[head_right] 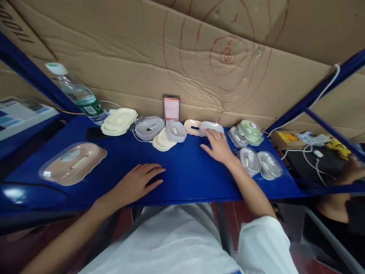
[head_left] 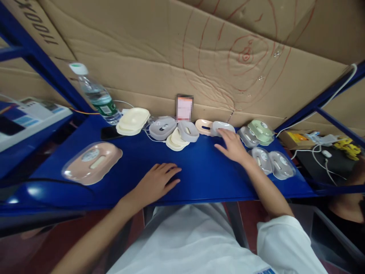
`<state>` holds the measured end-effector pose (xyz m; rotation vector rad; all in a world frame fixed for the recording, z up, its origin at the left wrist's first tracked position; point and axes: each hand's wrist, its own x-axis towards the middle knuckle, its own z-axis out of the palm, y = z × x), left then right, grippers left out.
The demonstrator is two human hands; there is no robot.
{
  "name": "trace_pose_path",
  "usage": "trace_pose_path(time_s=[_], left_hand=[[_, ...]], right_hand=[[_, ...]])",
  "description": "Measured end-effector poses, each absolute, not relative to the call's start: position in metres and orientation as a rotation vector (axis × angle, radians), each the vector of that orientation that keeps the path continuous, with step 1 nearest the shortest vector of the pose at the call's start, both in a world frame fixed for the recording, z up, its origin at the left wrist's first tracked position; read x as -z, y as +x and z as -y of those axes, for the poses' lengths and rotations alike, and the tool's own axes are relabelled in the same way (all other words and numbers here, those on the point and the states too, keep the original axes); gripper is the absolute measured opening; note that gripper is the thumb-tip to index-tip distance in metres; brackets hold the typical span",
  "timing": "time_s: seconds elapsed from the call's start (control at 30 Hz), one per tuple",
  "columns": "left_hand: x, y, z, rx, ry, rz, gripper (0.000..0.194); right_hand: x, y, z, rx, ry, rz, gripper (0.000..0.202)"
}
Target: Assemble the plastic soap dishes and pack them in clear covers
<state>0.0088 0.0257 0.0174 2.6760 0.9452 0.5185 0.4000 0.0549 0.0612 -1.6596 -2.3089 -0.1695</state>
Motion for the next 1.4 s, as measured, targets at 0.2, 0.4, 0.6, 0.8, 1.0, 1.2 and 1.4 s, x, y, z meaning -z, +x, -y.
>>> trace_pose_path(time_s=[0.2,0.4,0.6,0.8,1.0,1.2,1.4], left_hand=[[-0.062,0.056,-0.082,-0.599,2.834,-1.094,0.046],[-0.046,0.062,-0.104,-0.763,2.753,-1.218,0.050],[-0.036,0.051,-0.110,-0.898,2.700,-1.275,0.044],[-0.034,0.056,-0.108,-0.916,2.775,-1.215,0.035],[-0.032,0.058,-0.104,-0.875,2.799,-1.148,0.031],[-0.032,0.059,-0.103,-0.843,2.809,-1.131,0.032],[-0.043,0.044,-0.120,-0.898,2.746,-1.304,0.036]], right_hand=[[-0.038,0.362,-0.064,0.211,-1.600,2.417,0.064],[-0.030,0.374,-0.054,0.123,-1.649,2.383,0.053],[-0.024,0.374,-0.056,0.122,-1.810,2.298,0.049],[-0.021,0.378,-0.060,0.152,-1.932,2.241,0.059],[-0.012,0.380,-0.074,0.139,-1.828,2.258,0.065],[-0.012,0.380,-0.075,0.154,-1.728,2.218,0.057],[-0.021,0.382,-0.063,0.051,-1.538,2.242,0.037]])
